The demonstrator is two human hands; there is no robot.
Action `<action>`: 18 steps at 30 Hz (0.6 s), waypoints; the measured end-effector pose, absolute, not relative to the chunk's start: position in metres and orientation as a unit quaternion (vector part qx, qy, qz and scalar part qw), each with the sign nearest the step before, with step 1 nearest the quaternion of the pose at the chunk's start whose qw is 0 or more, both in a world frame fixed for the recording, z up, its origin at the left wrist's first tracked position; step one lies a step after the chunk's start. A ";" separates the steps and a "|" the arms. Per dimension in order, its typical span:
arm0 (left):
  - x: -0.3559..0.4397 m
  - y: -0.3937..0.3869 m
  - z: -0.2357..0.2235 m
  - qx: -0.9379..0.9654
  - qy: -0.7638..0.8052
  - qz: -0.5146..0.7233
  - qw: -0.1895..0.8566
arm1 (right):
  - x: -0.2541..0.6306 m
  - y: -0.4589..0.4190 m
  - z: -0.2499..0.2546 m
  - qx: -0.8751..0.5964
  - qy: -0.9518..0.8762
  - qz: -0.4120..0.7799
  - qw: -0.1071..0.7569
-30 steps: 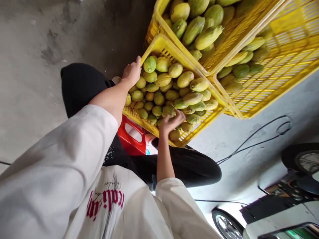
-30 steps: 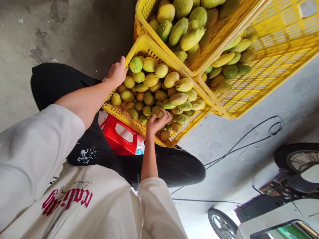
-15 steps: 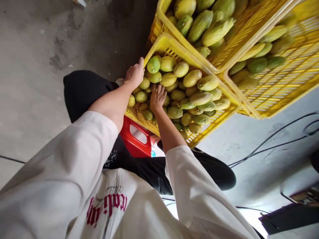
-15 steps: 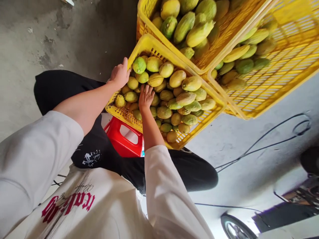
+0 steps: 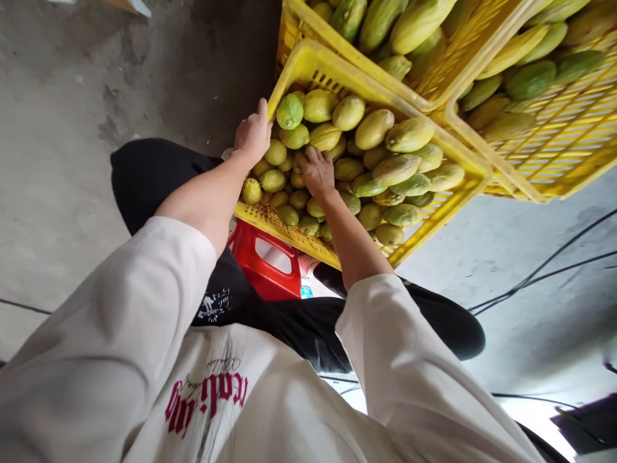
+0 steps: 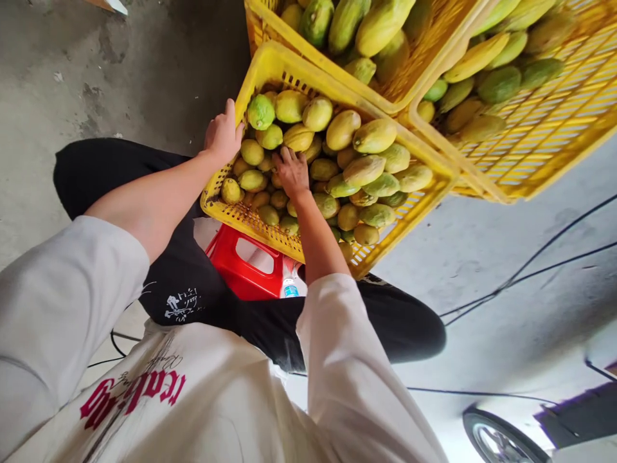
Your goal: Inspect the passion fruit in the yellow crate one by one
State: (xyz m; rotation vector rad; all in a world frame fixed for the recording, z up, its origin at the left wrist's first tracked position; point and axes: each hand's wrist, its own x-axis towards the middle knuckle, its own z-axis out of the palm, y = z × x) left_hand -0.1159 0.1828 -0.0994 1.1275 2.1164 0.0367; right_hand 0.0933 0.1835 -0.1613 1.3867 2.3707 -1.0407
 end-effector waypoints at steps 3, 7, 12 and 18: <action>-0.116 0.183 -0.096 0.463 0.812 -0.031 0.355 | 0.117 0.197 -0.153 0.468 0.762 -0.446 0.024; -0.117 0.182 -0.095 0.461 0.815 -0.021 0.350 | 0.119 0.186 -0.144 0.510 0.683 -0.518 -0.070; -0.116 0.182 -0.091 0.475 0.812 -0.035 0.337 | 0.068 0.121 -0.152 0.568 0.567 -0.594 -0.058; -0.115 0.182 -0.086 0.479 0.808 -0.067 0.337 | 0.007 0.075 -0.155 0.685 0.434 -0.585 -0.005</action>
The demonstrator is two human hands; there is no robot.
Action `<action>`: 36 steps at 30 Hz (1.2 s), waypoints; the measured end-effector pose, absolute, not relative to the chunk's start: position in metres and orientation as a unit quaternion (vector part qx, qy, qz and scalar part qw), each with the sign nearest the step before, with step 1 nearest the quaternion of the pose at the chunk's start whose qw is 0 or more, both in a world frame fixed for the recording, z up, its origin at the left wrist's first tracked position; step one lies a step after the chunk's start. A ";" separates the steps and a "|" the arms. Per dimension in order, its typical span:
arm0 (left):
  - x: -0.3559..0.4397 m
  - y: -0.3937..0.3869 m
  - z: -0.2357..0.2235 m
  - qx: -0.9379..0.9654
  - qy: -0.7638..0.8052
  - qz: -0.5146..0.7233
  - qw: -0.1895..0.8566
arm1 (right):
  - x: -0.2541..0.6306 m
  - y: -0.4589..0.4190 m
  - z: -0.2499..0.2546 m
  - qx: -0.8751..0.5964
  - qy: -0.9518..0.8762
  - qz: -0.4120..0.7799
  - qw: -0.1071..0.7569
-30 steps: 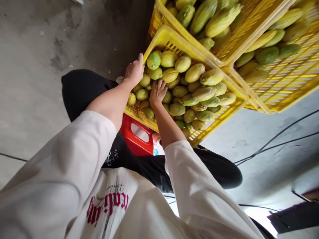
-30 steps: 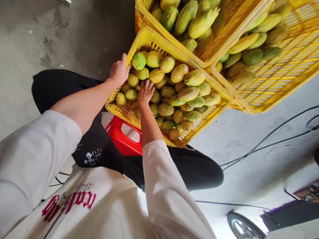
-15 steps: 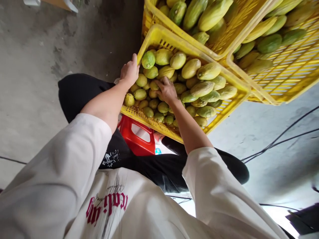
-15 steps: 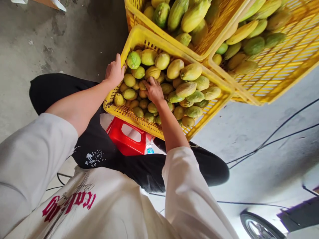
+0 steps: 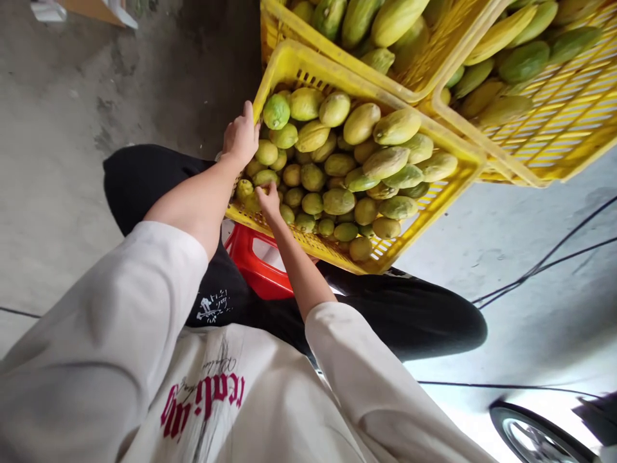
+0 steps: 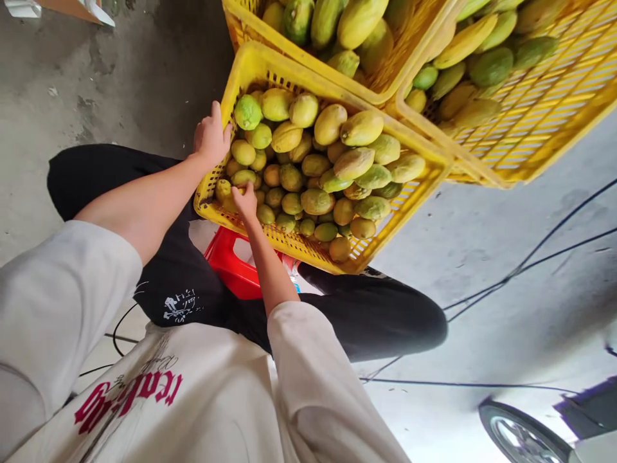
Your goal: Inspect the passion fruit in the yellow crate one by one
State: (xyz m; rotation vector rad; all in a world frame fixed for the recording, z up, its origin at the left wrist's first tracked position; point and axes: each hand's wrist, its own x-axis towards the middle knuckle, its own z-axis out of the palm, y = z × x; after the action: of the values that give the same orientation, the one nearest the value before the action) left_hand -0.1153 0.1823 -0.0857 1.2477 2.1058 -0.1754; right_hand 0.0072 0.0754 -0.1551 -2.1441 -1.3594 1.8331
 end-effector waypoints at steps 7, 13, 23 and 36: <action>-0.115 0.184 -0.085 0.487 0.812 -0.104 0.305 | -0.016 0.090 -0.128 -0.669 -0.480 0.555 -0.119; -0.116 0.183 -0.084 0.482 0.814 -0.089 0.313 | -0.037 0.078 -0.132 -0.691 -0.491 0.521 -0.105; -0.119 0.179 -0.087 0.446 0.811 0.034 0.378 | -0.042 0.077 -0.134 -0.713 -0.502 0.476 -0.115; -0.116 0.183 -0.081 0.436 0.815 0.028 0.381 | -0.028 0.074 -0.173 -0.731 -0.465 0.498 -0.043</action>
State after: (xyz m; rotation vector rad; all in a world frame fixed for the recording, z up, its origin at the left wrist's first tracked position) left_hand -0.1161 0.1830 -0.0808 1.1141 2.0802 0.0709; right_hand -0.0280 0.0742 -0.1727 -2.3597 -1.5012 1.6093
